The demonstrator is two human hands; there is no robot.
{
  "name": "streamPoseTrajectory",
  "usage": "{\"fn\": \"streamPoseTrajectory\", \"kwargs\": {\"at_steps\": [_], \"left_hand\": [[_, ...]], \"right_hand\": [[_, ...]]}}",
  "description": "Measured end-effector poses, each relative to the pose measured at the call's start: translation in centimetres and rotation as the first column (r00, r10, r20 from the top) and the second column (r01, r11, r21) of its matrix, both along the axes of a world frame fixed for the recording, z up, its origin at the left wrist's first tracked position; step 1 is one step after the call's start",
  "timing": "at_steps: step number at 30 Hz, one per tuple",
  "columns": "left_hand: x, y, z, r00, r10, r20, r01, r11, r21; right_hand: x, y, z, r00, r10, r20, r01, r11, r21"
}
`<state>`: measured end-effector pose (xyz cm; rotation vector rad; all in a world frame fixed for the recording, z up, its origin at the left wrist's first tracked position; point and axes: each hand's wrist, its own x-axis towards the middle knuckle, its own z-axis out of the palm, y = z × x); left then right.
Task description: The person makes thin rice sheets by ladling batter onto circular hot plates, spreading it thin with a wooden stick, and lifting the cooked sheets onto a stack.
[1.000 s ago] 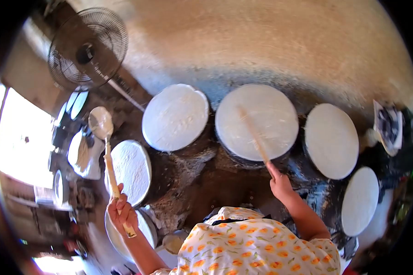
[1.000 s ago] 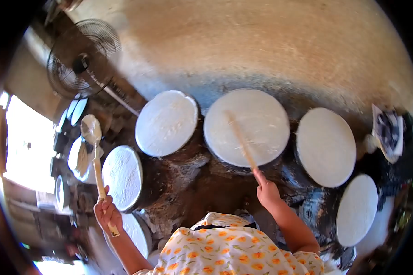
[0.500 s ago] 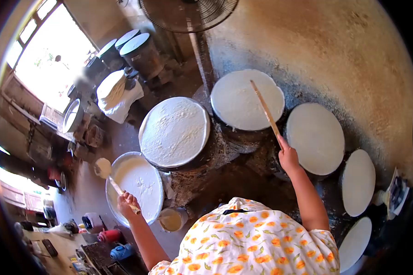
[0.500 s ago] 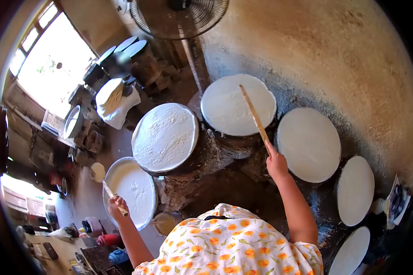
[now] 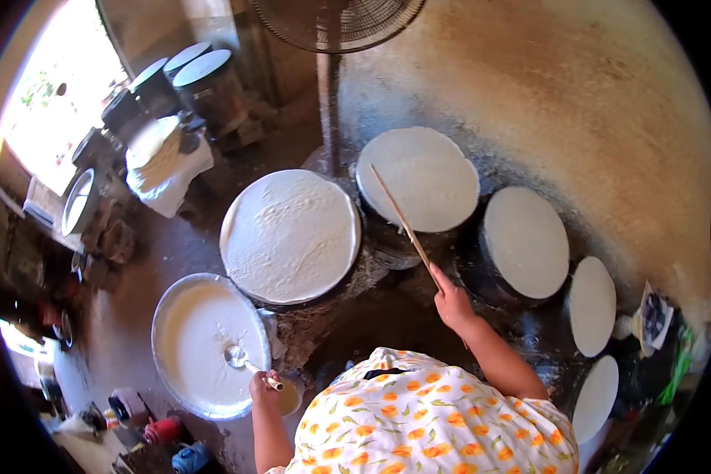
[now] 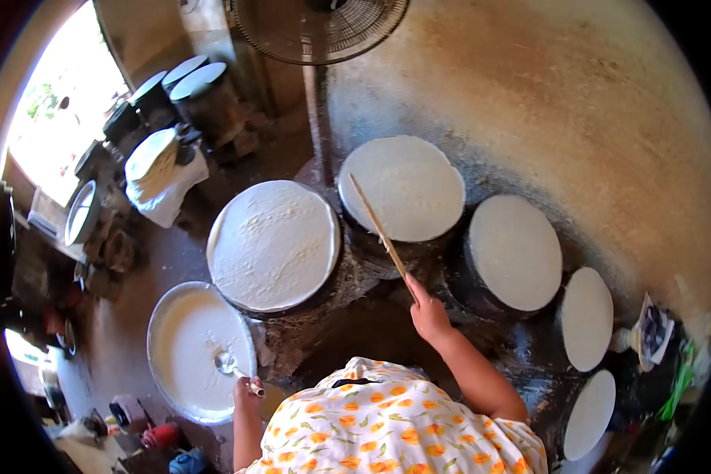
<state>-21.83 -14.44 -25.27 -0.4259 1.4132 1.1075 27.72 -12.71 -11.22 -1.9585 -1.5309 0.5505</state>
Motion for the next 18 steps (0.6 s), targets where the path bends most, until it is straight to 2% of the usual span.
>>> {"fn": "streamPoseTrajectory", "kwargs": {"at_steps": [2,3,4,5,6,10,12,13,16,18], "left_hand": [[0.5,0.6,-2.2,0.998,0.021,-0.052,-0.023,0.999,-0.040],[0.6,0.7,-3.1,1.000,-0.018,0.019,0.019,0.999,-0.026],[0.6,0.7,-3.6,0.995,-0.057,0.087,0.058,0.998,-0.010],[0.8,0.7,-3.4,0.973,-0.146,0.181,0.144,0.989,0.024],[1.6,0.8,-3.7,0.971,-0.153,0.184,0.150,0.988,0.034],[4.8,0.6,-2.9,0.987,-0.078,0.144,0.075,0.997,0.030],[6.6,0.2,-0.5,0.995,-0.026,0.093,0.029,0.999,-0.038],[7.2,-0.1,0.3,0.997,-0.017,0.074,0.016,1.000,0.009],[6.9,-1.3,-1.9,0.995,-0.065,0.075,0.060,0.996,0.067],[8.9,-2.3,1.5,0.996,-0.080,0.027,0.077,0.991,0.111]], "right_hand": [[1.7,1.8,0.7,1.000,-0.007,0.019,0.002,0.968,0.250],[2.7,2.3,2.1,0.991,-0.130,0.038,0.131,0.991,-0.009],[4.3,3.2,2.1,0.981,-0.151,0.124,0.160,0.985,-0.066],[5.8,3.9,2.0,0.972,-0.169,0.164,0.183,0.981,-0.071],[7.1,4.5,1.8,0.961,-0.187,0.204,0.205,0.976,-0.074],[9.8,5.8,0.2,0.942,-0.212,0.262,0.226,0.974,-0.027],[9.6,6.2,0.6,0.943,-0.130,0.307,0.202,0.955,-0.216],[9.3,6.6,1.1,0.956,-0.117,0.267,0.202,0.927,-0.317],[10.1,8.5,1.6,0.960,-0.038,0.279,0.154,0.900,-0.408],[10.8,10.0,1.3,0.972,-0.051,0.228,0.137,0.916,-0.378]]}}
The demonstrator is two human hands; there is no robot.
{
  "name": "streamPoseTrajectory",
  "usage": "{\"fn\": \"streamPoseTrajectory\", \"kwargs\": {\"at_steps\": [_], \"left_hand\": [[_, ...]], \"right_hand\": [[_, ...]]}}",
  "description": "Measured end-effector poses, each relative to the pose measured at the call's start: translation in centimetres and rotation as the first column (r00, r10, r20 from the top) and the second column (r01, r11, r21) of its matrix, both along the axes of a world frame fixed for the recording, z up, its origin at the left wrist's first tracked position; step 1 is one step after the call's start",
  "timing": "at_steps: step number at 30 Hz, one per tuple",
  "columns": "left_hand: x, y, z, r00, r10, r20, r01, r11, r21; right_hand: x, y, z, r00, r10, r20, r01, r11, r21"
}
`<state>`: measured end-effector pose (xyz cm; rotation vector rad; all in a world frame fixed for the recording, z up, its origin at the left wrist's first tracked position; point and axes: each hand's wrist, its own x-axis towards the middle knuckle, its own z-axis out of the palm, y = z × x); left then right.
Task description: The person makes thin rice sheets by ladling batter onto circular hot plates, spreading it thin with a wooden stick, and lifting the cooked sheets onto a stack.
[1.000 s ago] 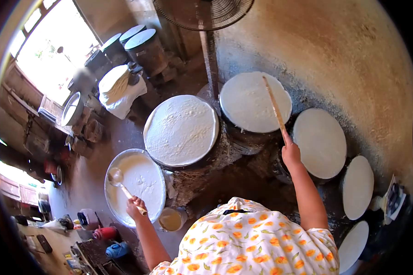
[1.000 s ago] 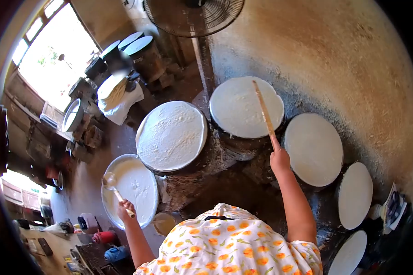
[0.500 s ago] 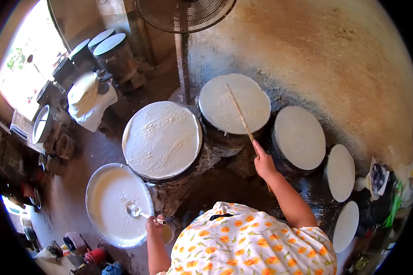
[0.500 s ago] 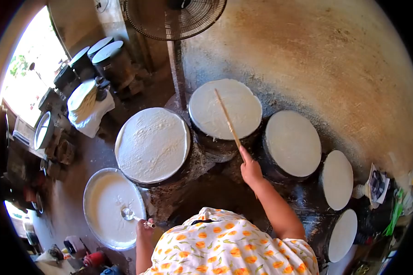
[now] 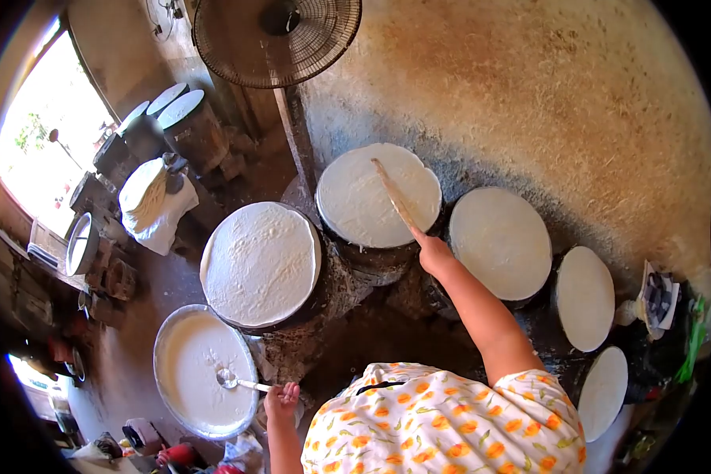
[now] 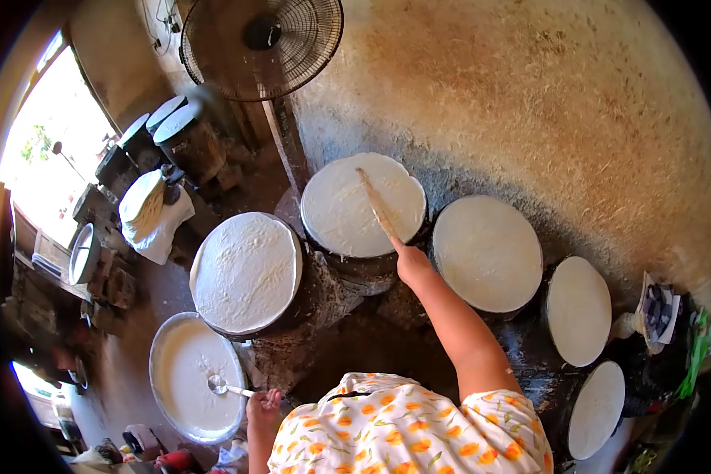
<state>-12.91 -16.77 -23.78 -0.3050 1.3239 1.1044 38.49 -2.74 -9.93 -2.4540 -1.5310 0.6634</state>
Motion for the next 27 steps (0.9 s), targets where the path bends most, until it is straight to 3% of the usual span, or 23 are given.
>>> {"fn": "streamPoseTrajectory", "kwargs": {"at_steps": [3,8,10,16,18,20,23,27], "left_hand": [[0.6,-0.6,0.4,1.000,-0.002,0.017,0.002,1.000,-0.015],[0.2,-2.0,0.3,0.997,0.001,0.083,0.002,0.999,-0.034],[-0.4,-2.1,0.3,0.971,-0.066,0.228,0.062,0.998,0.027],[0.7,0.7,-0.4,0.940,-0.201,0.277,0.204,0.979,0.020],[1.6,2.2,-0.5,0.893,-0.343,0.291,0.355,0.935,0.010],[3.1,3.9,0.9,0.852,-0.429,0.299,0.447,0.894,0.010],[5.2,6.0,2.7,0.716,-0.647,0.262,0.629,0.761,0.160],[7.4,8.3,3.7,0.663,-0.714,0.227,0.690,0.699,0.185]], "right_hand": [[0.7,2.8,-2.3,0.995,0.067,-0.067,-0.061,0.993,0.099],[-2.2,3.6,-1.8,0.990,0.106,-0.089,-0.099,0.992,0.074],[-3.4,2.3,-1.4,0.987,0.061,-0.151,-0.057,0.998,0.034],[-4.8,-5.1,-1.4,0.938,0.211,-0.274,-0.126,0.947,0.296],[-4.9,-7.3,-1.4,0.949,0.162,-0.270,-0.095,0.965,0.244],[-4.4,-9.4,-1.8,0.969,0.032,-0.245,0.071,0.914,0.399],[-3.0,-12.0,-1.4,0.956,-0.246,-0.159,0.275,0.941,0.197],[-3.2,-16.8,-7.1,0.978,-0.161,-0.131,0.203,0.879,0.431]]}}
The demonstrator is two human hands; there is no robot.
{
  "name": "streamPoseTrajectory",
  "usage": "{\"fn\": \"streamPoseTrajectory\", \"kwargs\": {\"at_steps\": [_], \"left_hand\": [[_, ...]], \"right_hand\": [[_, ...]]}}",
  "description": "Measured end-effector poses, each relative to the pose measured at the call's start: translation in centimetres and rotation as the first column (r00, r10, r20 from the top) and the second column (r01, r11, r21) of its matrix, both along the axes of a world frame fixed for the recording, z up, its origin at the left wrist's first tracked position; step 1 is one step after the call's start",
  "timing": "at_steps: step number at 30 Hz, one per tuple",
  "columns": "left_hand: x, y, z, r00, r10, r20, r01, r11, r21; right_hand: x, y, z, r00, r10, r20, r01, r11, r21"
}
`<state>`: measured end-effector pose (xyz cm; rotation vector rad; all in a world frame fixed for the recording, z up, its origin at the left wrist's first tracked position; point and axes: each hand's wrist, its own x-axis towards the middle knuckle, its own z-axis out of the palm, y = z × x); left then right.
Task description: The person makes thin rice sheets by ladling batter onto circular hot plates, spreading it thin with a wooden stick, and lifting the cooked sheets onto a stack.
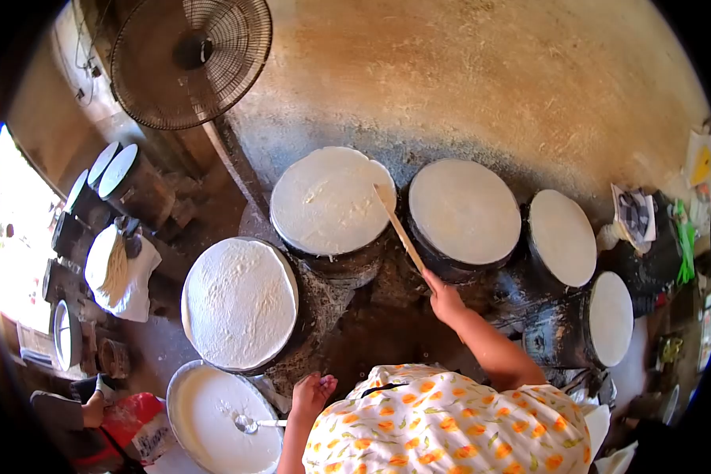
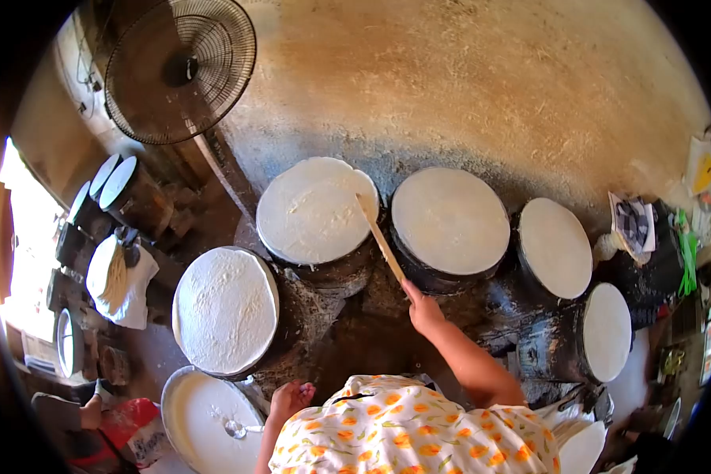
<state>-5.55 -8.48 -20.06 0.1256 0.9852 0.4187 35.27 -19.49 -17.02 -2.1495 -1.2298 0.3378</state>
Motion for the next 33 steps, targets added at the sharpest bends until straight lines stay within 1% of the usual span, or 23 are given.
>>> {"fn": "streamPoseTrajectory", "kwargs": {"at_steps": [3,5,6,7,8,9,10,11,12,13,15,16,18,20,22,24,25,27,28,30,31,33], "left_hand": [[1.5,1.2,-0.3,0.998,-0.046,-0.041,0.046,0.999,0.009],[2.6,1.9,-0.7,0.997,-0.072,-0.036,0.072,0.997,0.009],[3.2,1.9,-0.8,0.996,-0.079,-0.027,0.080,0.997,0.008],[4.2,2.0,-0.6,0.996,-0.083,-0.030,0.083,0.996,0.012],[5.2,2.0,-0.4,0.993,-0.101,-0.055,0.102,0.995,0.005],[6.0,1.9,0.0,0.990,-0.115,-0.084,0.115,0.993,0.000],[6.9,1.7,0.6,0.990,-0.105,-0.096,0.106,0.994,0.011],[7.8,1.5,1.3,0.989,-0.134,-0.065,0.136,0.990,0.041],[8.8,1.3,1.9,0.986,-0.163,-0.034,0.165,0.984,0.072],[9.6,1.2,2.3,0.988,-0.149,-0.046,0.152,0.985,0.081],[11.1,0.9,3.3,0.983,-0.182,0.001,0.180,0.975,0.133],[11.7,0.7,3.9,0.983,-0.185,0.017,0.181,0.972,0.147],[13.1,0.4,5.2,0.985,-0.170,0.002,0.167,0.970,0.179],[14.1,-0.1,6.3,0.987,-0.160,-0.008,0.158,0.965,0.210],[14.6,-0.5,7.4,0.981,-0.187,-0.046,0.193,0.942,0.275],[14.7,-0.7,8.7,0.983,-0.183,-0.028,0.184,0.939,0.290],[14.5,-0.8,9.1,0.982,-0.188,0.000,0.180,0.937,0.299],[14.0,-0.3,9.9,0.983,-0.185,0.015,0.171,0.934,0.314],[13.7,0.0,10.3,0.981,-0.190,0.028,0.169,0.924,0.344],[13.0,1.2,11.1,0.979,-0.199,0.044,0.169,0.913,0.372],[12.8,1.9,11.4,0.975,-0.216,0.059,0.175,0.901,0.398],[12.3,3.5,11.9,0.969,-0.235,0.081,0.181,0.890,0.419]], "right_hand": [[-4.0,-3.2,2.1,0.991,-0.002,-0.133,-0.019,0.988,-0.155],[-5.4,-5.3,2.7,0.981,0.055,-0.186,-0.063,0.997,-0.037],[-5.4,-6.1,3.2,0.980,0.047,-0.191,-0.055,0.998,-0.036],[-5.0,-6.6,3.9,0.979,0.059,-0.196,-0.075,0.994,-0.077],[-4.5,-7.0,4.3,0.976,0.075,-0.204,-0.100,0.988,-0.118],[-3.8,-7.3,4.4,0.974,0.081,-0.211,-0.106,0.988,-0.109],[-3.1,-7.4,4.3,0.981,0.057,-0.185,-0.063,0.998,-0.025],[-2.2,-7.3,4.3,0.986,0.034,-0.161,-0.024,0.998,0.063],[-1.3,-7.3,4.8,0.977,-0.026,-0.213,0.016,0.999,-0.048],[-0.3,-7.4,4.2,0.979,-0.016,-0.202,0.017,1.000,0.004],[1.4,-7.3,3.7,0.986,-0.005,-0.164,-0.002,0.999,-0.042],[2.0,-7.2,3.4,0.984,0.013,-0.177,-0.020,0.999,-0.035],[3.3,-6.6,3.3,0.983,0.099,-0.156,-0.092,0.994,0.053],[4.2,-5.6,3.1,0.979,0.148,-0.140,-0.138,0.987,0.079],[4.7,-3.9,3.5,0.973,0.194,-0.122,-0.182,0.978,0.104],[5.0,-1.8,4.7,0.965,0.224,-0.136,-0.236,0.969,-0.076],[4.9,-0.7,4.9,0.962,0.236,-0.136,-0.248,0.966,-0.076],[4.6,1.8,5.3,0.962,0.263,-0.079,-0.273,0.942,-0.195],[4.4,3.4,5.6,0.960,0.271,-0.073,-0.280,0.940,-0.196],[3.4,6.7,6.2,0.947,0.317,-0.054,-0.317,0.888,-0.334],[2.8,8.6,6.2,0.947,0.317,-0.049,-0.315,0.887,-0.337],[1.3,12.2,6.2,0.948,0.313,-0.058,-0.308,0.853,-0.422]]}}
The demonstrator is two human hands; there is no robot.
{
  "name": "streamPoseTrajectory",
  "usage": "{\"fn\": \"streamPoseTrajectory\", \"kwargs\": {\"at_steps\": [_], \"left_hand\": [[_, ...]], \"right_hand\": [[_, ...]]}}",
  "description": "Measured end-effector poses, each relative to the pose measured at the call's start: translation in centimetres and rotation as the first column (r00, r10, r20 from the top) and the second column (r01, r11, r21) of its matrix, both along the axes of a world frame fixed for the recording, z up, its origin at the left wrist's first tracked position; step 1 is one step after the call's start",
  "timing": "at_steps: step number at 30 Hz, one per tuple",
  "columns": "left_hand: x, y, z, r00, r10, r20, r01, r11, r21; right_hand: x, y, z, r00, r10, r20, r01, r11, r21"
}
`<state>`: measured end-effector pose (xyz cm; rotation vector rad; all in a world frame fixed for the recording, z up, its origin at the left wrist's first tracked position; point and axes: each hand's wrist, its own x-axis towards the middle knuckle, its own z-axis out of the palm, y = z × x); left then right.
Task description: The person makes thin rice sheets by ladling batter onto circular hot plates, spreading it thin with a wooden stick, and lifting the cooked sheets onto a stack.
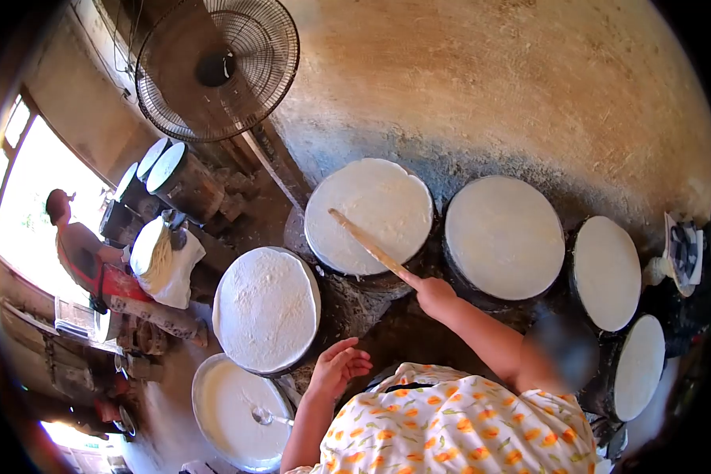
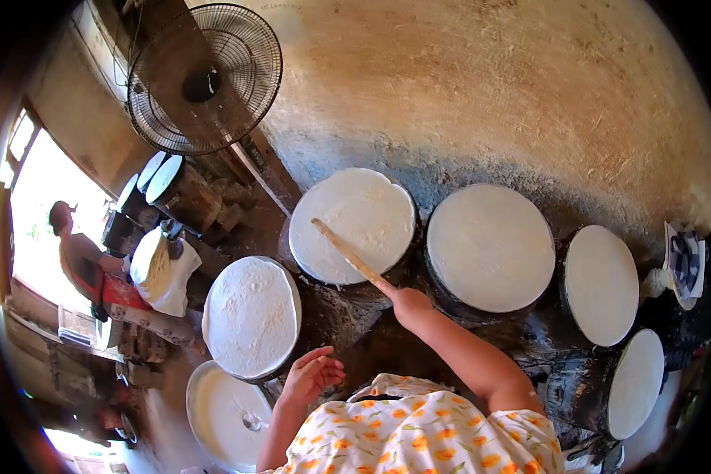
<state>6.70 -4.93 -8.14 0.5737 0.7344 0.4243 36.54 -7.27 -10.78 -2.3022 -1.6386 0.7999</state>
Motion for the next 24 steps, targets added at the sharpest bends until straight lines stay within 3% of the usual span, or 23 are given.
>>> {"fn": "streamPoseTrajectory", "kwargs": {"at_steps": [5,10,13,14,16,20,24], "left_hand": [[-1.6,5.9,1.8,1.000,-0.021,-0.016,0.023,0.989,0.143],[-2.1,10.5,2.3,0.993,-0.035,-0.110,0.060,0.971,0.233],[-0.5,11.6,1.4,0.989,-0.105,-0.101,0.129,0.954,0.269],[0.3,11.7,1.1,0.986,-0.136,-0.098,0.159,0.942,0.296],[2.2,11.5,0.6,0.975,-0.178,-0.130,0.209,0.932,0.295],[5.9,10.4,0.1,0.950,-0.268,-0.157,0.307,0.894,0.326],[8.7,9.3,-0.5,0.920,-0.336,-0.203,0.389,0.851,0.353]], "right_hand": [[-1.9,3.5,1.1,0.999,0.033,-0.038,-0.033,0.999,0.020],[-1.8,-2.3,0.6,0.990,-0.092,-0.108,0.104,0.989,0.109],[-0.6,-6.5,0.5,0.786,-0.402,-0.470,0.463,0.886,0.016],[-0.3,-7.9,1.0,0.777,-0.429,-0.461,0.486,0.874,0.007],[0.1,-10.4,2.5,0.587,-0.563,-0.581,0.626,0.771,-0.114],[0.4,-14.5,2.9,0.423,-0.631,-0.650,0.680,0.695,-0.233],[0.6,-17.3,1.3,0.355,-0.598,-0.719,0.658,0.706,-0.262]]}}
